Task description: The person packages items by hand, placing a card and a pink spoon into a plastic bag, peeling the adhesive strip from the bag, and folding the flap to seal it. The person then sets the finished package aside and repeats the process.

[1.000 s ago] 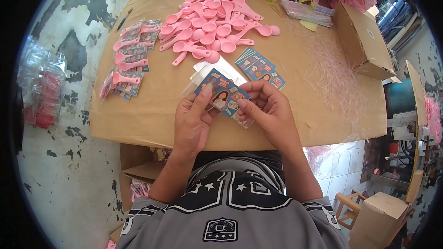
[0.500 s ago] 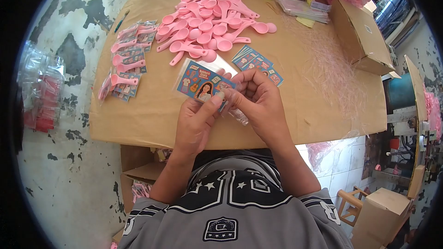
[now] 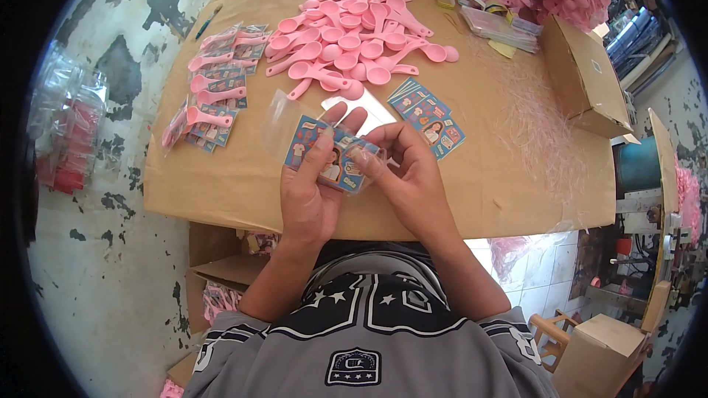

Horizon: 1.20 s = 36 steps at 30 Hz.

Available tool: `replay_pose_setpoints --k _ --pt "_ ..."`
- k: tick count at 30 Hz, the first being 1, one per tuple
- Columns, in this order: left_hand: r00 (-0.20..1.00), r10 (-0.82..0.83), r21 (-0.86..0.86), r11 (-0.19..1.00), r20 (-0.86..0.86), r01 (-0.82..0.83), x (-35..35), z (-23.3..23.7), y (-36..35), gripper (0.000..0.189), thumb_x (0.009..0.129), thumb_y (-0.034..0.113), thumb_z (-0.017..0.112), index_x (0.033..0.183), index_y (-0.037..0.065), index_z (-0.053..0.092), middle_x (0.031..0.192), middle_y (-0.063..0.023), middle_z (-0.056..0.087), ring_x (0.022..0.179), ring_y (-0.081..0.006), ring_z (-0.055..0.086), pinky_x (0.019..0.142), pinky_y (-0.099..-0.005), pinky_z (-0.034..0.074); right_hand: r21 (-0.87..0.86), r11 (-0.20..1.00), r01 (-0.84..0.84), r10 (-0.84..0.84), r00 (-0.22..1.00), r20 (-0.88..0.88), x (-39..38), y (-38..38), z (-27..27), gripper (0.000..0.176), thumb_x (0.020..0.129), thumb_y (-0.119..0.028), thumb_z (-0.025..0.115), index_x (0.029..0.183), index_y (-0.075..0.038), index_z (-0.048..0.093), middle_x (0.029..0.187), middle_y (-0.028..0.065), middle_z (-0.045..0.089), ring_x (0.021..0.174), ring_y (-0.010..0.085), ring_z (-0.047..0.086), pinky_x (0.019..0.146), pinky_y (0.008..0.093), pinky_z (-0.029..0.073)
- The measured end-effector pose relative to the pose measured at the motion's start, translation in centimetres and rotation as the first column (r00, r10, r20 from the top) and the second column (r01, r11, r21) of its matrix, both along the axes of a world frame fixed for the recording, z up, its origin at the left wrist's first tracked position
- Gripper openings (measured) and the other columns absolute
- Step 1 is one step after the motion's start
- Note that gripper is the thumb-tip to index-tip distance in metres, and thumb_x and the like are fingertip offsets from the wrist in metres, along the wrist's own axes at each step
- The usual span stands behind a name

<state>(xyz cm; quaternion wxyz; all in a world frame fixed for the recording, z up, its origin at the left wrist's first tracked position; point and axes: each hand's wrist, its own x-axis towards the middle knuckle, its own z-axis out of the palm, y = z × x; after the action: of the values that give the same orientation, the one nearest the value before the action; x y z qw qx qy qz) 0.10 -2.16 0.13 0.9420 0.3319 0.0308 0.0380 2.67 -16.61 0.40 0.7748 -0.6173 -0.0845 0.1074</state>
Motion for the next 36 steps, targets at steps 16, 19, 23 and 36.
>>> replay_pose_setpoints --k 16,19,23,36 --pt "0.978 0.058 -0.28 0.96 0.2 0.0 0.8 -0.5 -0.2 0.055 0.107 0.01 0.054 0.159 0.011 0.036 0.117 -0.0136 0.069 0.103 -0.0245 0.072 0.093 -0.041 0.062 -0.02 1.0 0.021 -0.023 0.996 -0.083 -1.9 1.2 -0.5 0.028 0.093 -0.017 0.083 0.092 -0.006 0.057 0.076 -0.0022 0.06 0.061 0.0027 0.054 0.05 0.0207 0.043" --pt "0.979 0.02 -0.274 0.961 0.202 0.037 0.8 -0.9 -0.3 0.05 0.109 0.016 0.055 0.156 0.01 0.039 0.108 -0.0099 0.069 0.094 -0.0201 0.071 0.085 -0.0385 0.063 -0.081 0.995 0.052 -0.052 0.999 -0.002 -1.8 1.3 -1.7 0.031 0.091 -0.018 0.085 0.092 -0.007 0.056 0.077 -0.0037 0.056 0.066 0.0033 0.051 0.052 0.0219 0.043" --pt "0.994 -0.011 -0.248 0.968 0.113 0.039 0.7 -1.0 0.2 0.045 0.111 0.027 0.056 0.15 0.008 0.045 0.099 -0.0065 0.065 0.089 -0.0164 0.069 0.08 -0.0368 0.062 -0.337 0.925 0.177 -0.073 0.951 0.299 -1.5 0.5 1.0 0.033 0.084 -0.014 0.088 0.097 -0.005 0.06 0.081 -0.0009 0.057 0.071 0.0073 0.052 0.058 0.0237 0.044" --pt "0.967 0.243 -0.159 0.955 -0.074 -0.251 0.7 -1.2 4.6 0.048 0.107 0.044 0.061 0.141 0.011 0.053 0.092 0.0016 0.057 0.078 -0.0061 0.057 0.082 -0.0268 0.055 -0.723 0.577 0.38 0.257 0.756 0.602 10.1 -5.0 5.2 0.015 0.092 -0.009 0.074 0.107 -0.006 0.076 0.1 0.0054 0.074 0.088 0.023 0.069 0.081 0.0354 0.055"
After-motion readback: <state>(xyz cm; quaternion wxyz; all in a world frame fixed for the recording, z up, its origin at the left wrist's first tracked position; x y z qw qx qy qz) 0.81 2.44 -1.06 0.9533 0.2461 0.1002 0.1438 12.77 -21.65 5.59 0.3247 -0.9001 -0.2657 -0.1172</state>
